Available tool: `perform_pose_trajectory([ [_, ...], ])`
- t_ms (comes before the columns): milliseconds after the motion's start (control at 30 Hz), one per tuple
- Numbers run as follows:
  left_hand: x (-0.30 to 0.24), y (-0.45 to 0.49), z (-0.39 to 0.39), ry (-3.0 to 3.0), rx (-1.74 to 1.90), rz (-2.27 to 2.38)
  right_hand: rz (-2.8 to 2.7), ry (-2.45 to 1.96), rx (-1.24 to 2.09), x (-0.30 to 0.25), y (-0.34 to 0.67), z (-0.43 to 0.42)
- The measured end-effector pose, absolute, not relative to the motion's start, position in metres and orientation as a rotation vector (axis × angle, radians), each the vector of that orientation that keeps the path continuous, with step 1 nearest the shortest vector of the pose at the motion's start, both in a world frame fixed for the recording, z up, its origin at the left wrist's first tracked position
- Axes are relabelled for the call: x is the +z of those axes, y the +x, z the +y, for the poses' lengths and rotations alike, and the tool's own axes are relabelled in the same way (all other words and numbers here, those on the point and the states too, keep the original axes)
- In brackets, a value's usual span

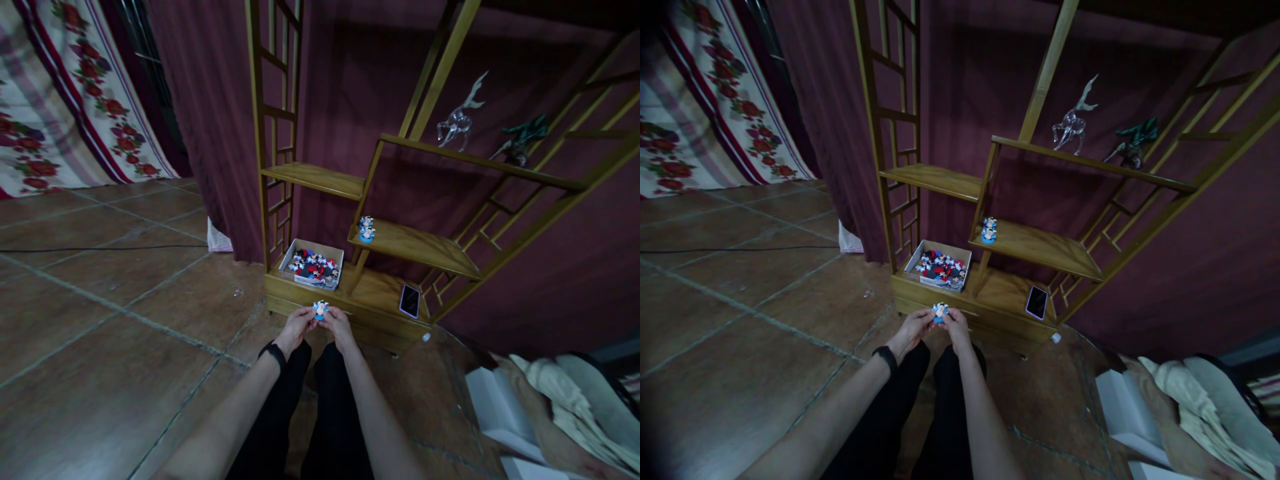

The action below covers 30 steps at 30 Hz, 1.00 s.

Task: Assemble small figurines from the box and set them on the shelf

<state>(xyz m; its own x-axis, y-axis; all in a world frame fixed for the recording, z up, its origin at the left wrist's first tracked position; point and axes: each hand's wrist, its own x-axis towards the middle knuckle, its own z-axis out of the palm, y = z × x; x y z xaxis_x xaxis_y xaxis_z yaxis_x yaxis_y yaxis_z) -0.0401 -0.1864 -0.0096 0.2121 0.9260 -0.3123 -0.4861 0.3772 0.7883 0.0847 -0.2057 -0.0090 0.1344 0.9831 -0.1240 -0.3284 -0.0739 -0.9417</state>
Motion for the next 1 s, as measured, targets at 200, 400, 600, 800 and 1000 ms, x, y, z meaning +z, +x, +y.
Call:
perform_pose_trajectory([
  [200,-0.0087,-0.0408,-0.1867,0.560,1.074,0.882,-0.780,-1.079,1.340,-0.0075,0.0822,-0.2072],
  [400,-0.0093,-0.0409,-0.1865,0.569,1.067,0.877,-0.779,-1.097,1.345,-0.0086,0.0822,-0.2065],
  [600,-0.0110,-0.0412,-0.1853,0.586,1.076,0.888,-0.767,-1.114,1.349,-0.0070,0.0812,-0.2053],
  [800,-0.0131,-0.0406,-0.1833,0.570,1.097,0.897,-0.778,-1.109,1.357,-0.0050,0.0801,-0.2056],
  [1000,-0.0130,-0.0400,-0.1831,0.576,1.085,0.897,-0.789,-1.139,1.327,-0.0064,0.0800,-0.2050],
])
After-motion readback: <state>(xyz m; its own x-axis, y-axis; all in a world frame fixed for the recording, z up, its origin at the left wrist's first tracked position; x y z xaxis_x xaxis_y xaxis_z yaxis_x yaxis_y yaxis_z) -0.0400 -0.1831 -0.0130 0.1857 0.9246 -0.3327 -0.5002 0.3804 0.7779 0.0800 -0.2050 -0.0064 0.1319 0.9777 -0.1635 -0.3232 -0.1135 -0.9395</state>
